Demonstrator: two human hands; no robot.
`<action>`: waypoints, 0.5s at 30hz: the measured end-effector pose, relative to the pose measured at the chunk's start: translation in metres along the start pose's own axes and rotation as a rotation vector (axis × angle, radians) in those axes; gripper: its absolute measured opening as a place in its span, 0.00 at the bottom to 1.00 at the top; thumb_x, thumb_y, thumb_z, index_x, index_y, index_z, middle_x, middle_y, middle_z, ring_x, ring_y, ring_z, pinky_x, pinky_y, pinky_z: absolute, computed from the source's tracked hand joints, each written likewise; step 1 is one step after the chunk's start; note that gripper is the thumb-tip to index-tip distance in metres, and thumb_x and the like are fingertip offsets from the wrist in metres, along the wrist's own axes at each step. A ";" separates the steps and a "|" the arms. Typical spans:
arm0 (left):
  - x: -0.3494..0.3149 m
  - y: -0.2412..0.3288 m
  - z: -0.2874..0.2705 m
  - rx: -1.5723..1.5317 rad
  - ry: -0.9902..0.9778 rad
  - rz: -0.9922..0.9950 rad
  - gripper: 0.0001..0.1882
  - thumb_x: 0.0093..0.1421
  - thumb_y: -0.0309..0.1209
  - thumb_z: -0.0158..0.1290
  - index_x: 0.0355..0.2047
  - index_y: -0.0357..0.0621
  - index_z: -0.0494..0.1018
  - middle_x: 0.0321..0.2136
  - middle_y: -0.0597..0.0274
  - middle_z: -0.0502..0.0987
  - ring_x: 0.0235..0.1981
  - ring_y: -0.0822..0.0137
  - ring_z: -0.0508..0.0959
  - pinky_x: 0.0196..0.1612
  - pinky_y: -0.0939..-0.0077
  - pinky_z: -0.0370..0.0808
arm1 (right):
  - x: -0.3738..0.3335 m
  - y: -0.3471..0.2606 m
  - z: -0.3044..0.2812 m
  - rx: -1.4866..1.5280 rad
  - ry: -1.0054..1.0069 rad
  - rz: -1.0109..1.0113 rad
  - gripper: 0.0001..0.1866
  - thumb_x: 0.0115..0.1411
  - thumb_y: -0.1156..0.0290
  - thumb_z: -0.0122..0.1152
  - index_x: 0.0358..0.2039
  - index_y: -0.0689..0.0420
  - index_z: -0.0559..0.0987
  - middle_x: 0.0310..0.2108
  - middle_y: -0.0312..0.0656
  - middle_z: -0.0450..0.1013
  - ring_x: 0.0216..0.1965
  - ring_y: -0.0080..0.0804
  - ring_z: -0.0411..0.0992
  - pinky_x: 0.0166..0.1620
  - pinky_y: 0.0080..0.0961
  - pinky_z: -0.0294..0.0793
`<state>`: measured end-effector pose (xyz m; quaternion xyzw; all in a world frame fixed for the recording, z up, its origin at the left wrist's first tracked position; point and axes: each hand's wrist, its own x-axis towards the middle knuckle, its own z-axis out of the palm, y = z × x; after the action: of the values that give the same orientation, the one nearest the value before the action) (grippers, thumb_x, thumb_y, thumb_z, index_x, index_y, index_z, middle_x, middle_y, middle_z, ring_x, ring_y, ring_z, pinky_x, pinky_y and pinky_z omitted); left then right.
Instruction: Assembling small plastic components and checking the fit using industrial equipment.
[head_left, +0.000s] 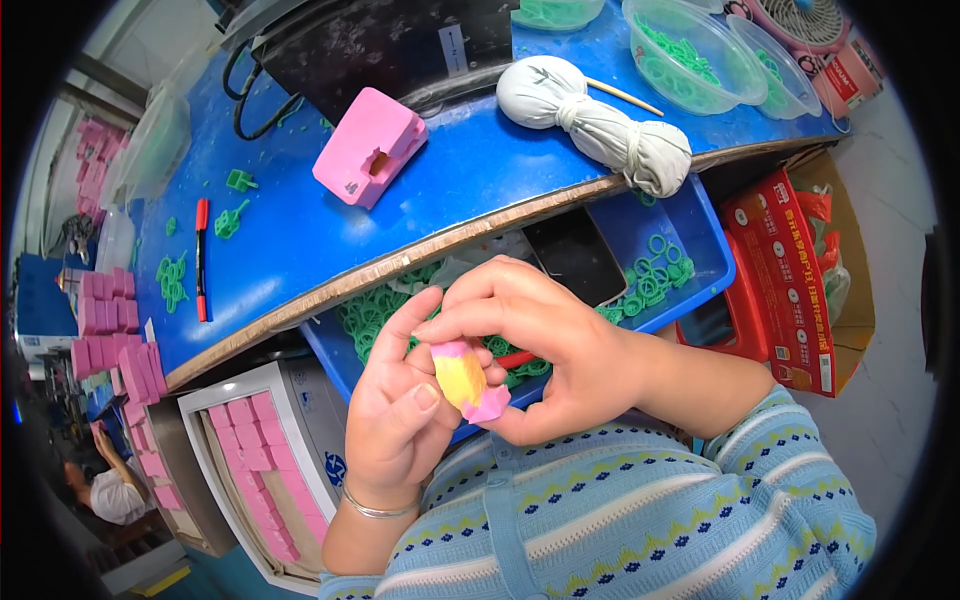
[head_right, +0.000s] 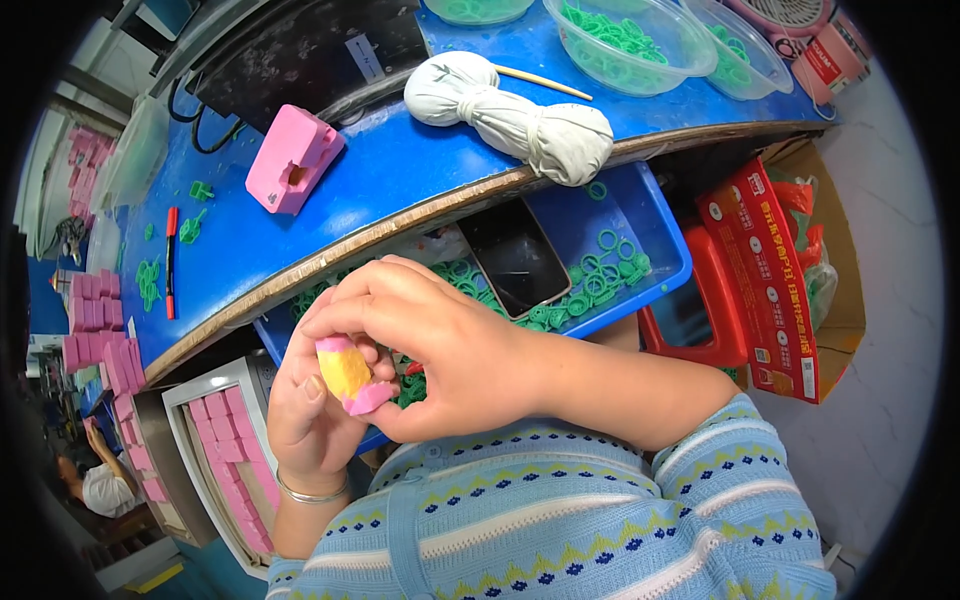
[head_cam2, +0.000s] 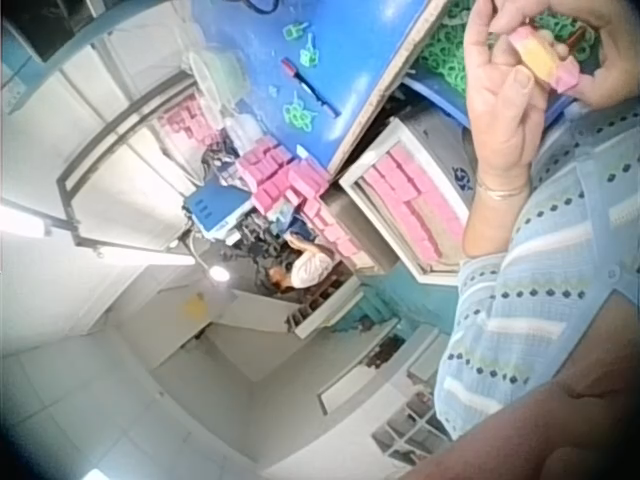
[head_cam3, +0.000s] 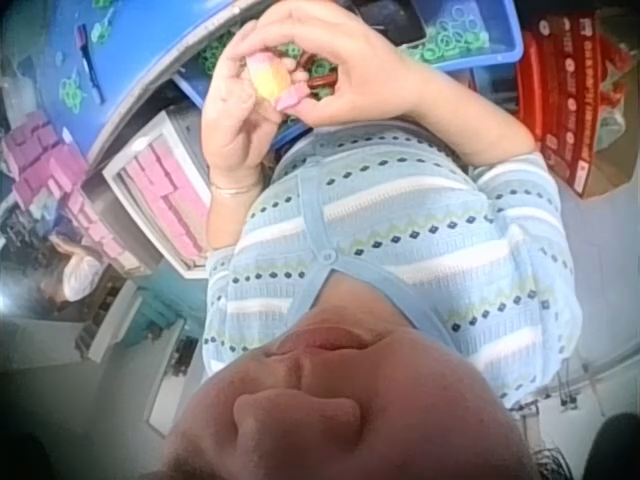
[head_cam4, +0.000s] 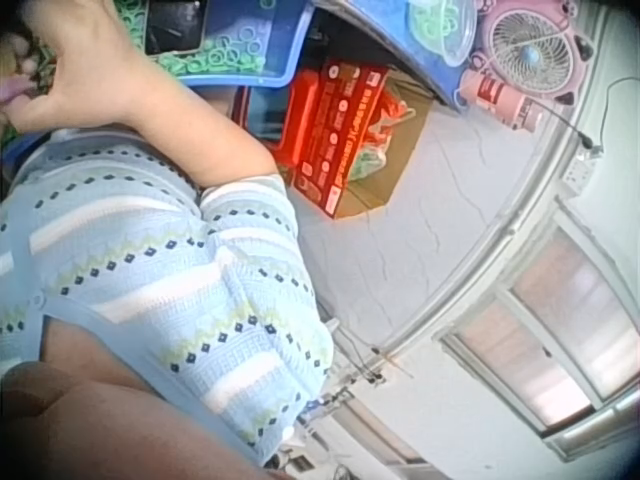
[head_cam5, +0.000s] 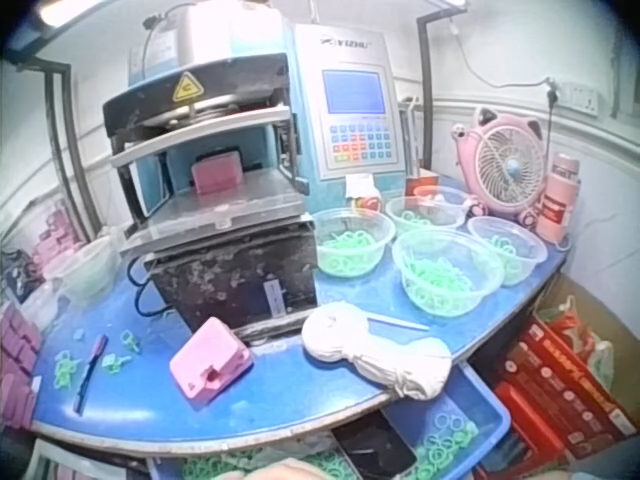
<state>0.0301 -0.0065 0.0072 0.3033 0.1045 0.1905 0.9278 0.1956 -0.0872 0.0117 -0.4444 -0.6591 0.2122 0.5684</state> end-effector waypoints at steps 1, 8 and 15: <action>-0.001 0.000 0.000 0.000 0.002 0.002 0.38 0.55 0.27 0.54 0.61 0.37 0.47 0.47 0.46 0.68 0.49 0.54 0.72 0.52 0.61 0.70 | 0.000 -0.001 0.000 0.002 -0.002 -0.001 0.30 0.39 0.75 0.64 0.48 0.60 0.72 0.41 0.45 0.66 0.42 0.38 0.66 0.45 0.30 0.66; -0.001 -0.001 0.004 0.020 0.061 0.009 0.38 0.54 0.27 0.55 0.61 0.37 0.47 0.49 0.45 0.66 0.50 0.55 0.71 0.52 0.60 0.71 | -0.001 0.000 0.000 0.024 -0.009 0.000 0.30 0.39 0.76 0.63 0.48 0.59 0.72 0.40 0.45 0.65 0.41 0.37 0.66 0.44 0.29 0.66; -0.002 0.001 0.004 0.152 0.048 0.058 0.36 0.57 0.29 0.54 0.60 0.37 0.48 0.46 0.38 0.70 0.45 0.49 0.75 0.49 0.58 0.73 | -0.002 -0.001 0.001 0.094 -0.036 0.036 0.30 0.40 0.76 0.64 0.48 0.59 0.72 0.40 0.44 0.65 0.41 0.36 0.65 0.43 0.27 0.67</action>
<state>0.0288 -0.0085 0.0116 0.3711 0.1320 0.2161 0.8934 0.1938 -0.0894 0.0111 -0.4251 -0.6504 0.2610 0.5729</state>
